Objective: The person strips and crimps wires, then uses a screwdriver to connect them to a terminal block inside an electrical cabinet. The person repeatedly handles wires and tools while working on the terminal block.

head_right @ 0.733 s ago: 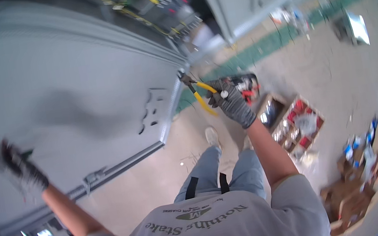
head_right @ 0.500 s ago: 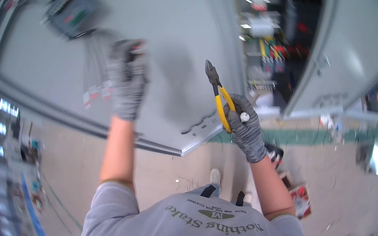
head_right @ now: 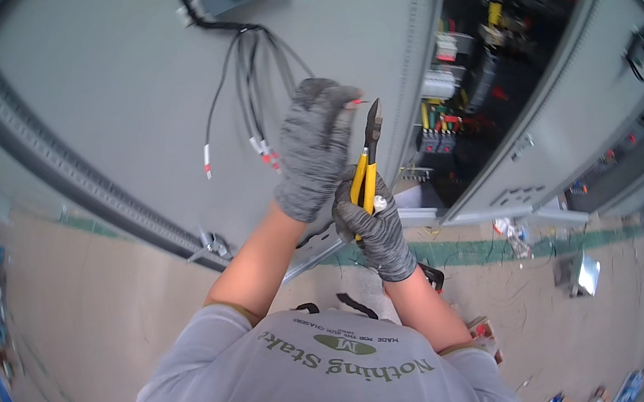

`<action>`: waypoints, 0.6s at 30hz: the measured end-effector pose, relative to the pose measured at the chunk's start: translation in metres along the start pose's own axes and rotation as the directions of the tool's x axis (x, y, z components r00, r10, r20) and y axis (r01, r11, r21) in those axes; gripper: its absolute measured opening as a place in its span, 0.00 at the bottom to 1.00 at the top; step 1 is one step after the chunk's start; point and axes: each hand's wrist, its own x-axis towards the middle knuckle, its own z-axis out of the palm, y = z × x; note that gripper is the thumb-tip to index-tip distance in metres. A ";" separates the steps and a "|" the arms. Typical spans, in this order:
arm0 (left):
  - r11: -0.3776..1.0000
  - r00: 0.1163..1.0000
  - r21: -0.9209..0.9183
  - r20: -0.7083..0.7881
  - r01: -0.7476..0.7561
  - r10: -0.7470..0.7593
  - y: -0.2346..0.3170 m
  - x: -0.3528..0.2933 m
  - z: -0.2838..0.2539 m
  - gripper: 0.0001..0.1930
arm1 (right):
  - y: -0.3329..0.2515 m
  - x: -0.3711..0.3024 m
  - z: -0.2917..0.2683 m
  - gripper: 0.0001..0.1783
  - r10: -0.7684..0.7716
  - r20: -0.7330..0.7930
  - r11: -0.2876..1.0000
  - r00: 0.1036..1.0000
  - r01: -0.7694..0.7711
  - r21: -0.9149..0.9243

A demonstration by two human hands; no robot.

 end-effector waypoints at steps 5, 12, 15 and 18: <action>0.998 0.999 -0.069 0.051 -0.006 0.010 -0.005 0.006 -0.005 0.05 | -0.030 0.011 -0.036 0.18 -0.178 0.083 0.943 0.981 0.194 -0.269; 0.997 0.994 0.045 0.095 -0.056 0.051 0.008 0.016 0.002 0.07 | -0.058 0.015 -0.060 0.25 -0.141 0.140 0.903 0.980 0.185 -0.388; 0.997 0.995 0.059 0.094 -0.039 0.033 0.013 0.018 0.004 0.07 | -0.069 0.014 -0.057 0.28 -0.124 0.118 0.923 0.985 0.159 -0.350; 0.996 0.996 0.087 0.084 -0.031 0.024 0.018 0.019 0.008 0.07 | -0.067 0.018 -0.061 0.33 -0.121 0.105 0.965 0.987 0.142 -0.221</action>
